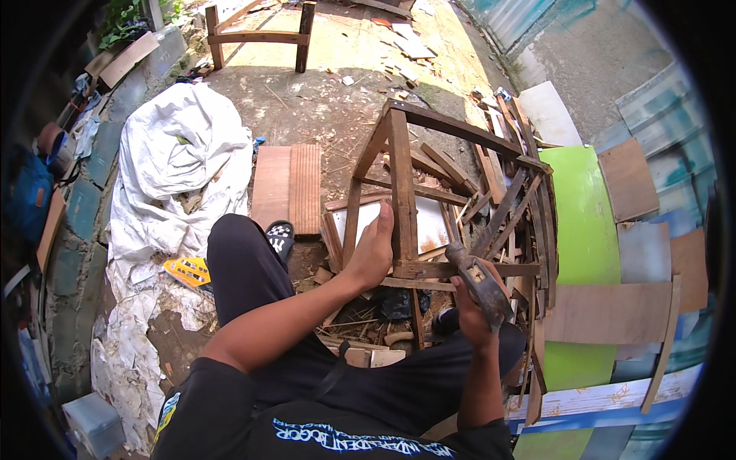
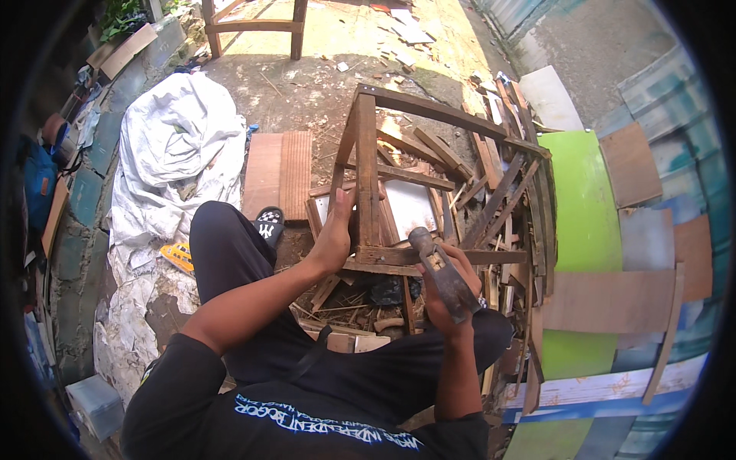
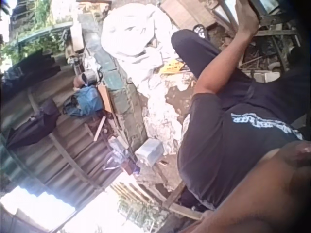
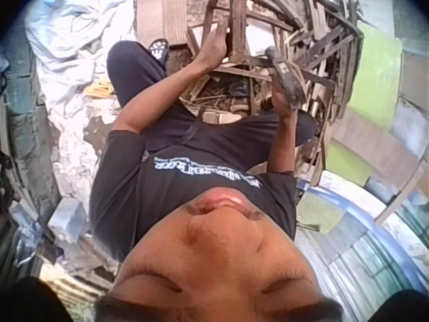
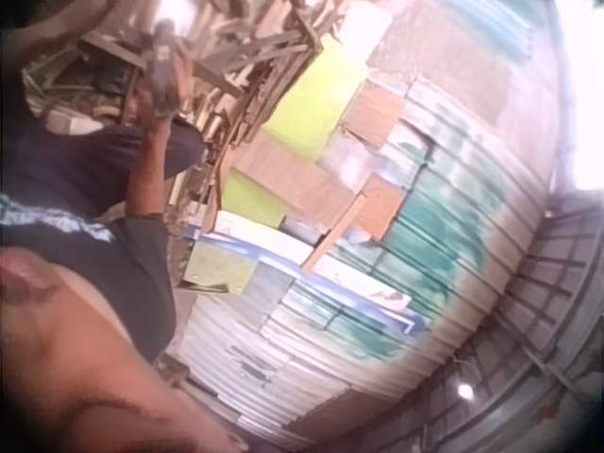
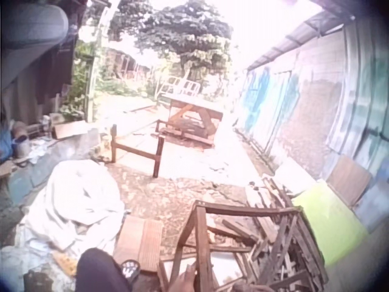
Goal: The person sits on the ground and assembles a wooden frame by hand, using a hammer to drive nails into the joints. They repeatedly adjust the frame's position and hammer different sections to secure the pieces together.
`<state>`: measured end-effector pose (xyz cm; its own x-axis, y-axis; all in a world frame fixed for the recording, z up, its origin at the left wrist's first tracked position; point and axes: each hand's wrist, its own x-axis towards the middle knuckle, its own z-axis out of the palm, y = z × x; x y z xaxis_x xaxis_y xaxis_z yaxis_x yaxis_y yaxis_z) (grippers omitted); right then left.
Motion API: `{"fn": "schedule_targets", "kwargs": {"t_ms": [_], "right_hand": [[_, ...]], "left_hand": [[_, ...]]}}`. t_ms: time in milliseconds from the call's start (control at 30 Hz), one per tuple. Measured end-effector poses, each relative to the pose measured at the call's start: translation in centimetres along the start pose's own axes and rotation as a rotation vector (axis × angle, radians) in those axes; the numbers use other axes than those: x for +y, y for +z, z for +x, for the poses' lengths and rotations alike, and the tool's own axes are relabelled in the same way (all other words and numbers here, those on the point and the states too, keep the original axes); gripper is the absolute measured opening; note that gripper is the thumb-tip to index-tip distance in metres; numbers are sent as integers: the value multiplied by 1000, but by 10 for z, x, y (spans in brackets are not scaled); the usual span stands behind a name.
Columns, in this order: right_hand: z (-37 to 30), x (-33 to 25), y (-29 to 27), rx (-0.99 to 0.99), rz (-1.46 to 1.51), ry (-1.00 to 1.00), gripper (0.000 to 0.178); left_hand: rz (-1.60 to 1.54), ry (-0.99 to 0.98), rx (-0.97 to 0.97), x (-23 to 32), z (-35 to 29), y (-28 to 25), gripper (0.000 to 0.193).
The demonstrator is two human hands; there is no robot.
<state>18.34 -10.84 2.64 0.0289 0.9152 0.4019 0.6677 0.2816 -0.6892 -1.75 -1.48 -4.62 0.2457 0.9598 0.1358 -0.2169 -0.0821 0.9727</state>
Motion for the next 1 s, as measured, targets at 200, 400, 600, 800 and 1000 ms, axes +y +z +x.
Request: {"fn": "schedule_targets", "kwargs": {"t_ms": [200, 400, 600, 800, 1000], "right_hand": [[0, -7, 6, 39, 15, 50, 23], [2, -9, 4, 10, -12, 24, 21], [2, -9, 4, 0, -17, 23, 20], [1, -6, 7, 45, 41, 43, 21], [2, -8, 6, 30, 34, 20, 21]], "left_hand": [[98, 119, -79, -17, -32, -6, 87], [101, 81, -110, -36, -36, -5, 93], [-20, 34, -69, -51, -37, 3, 87], [-118, -2, -62, -3, -30, -2, 58], [-6, 32, -50, 24, -28, -4, 56]]}}
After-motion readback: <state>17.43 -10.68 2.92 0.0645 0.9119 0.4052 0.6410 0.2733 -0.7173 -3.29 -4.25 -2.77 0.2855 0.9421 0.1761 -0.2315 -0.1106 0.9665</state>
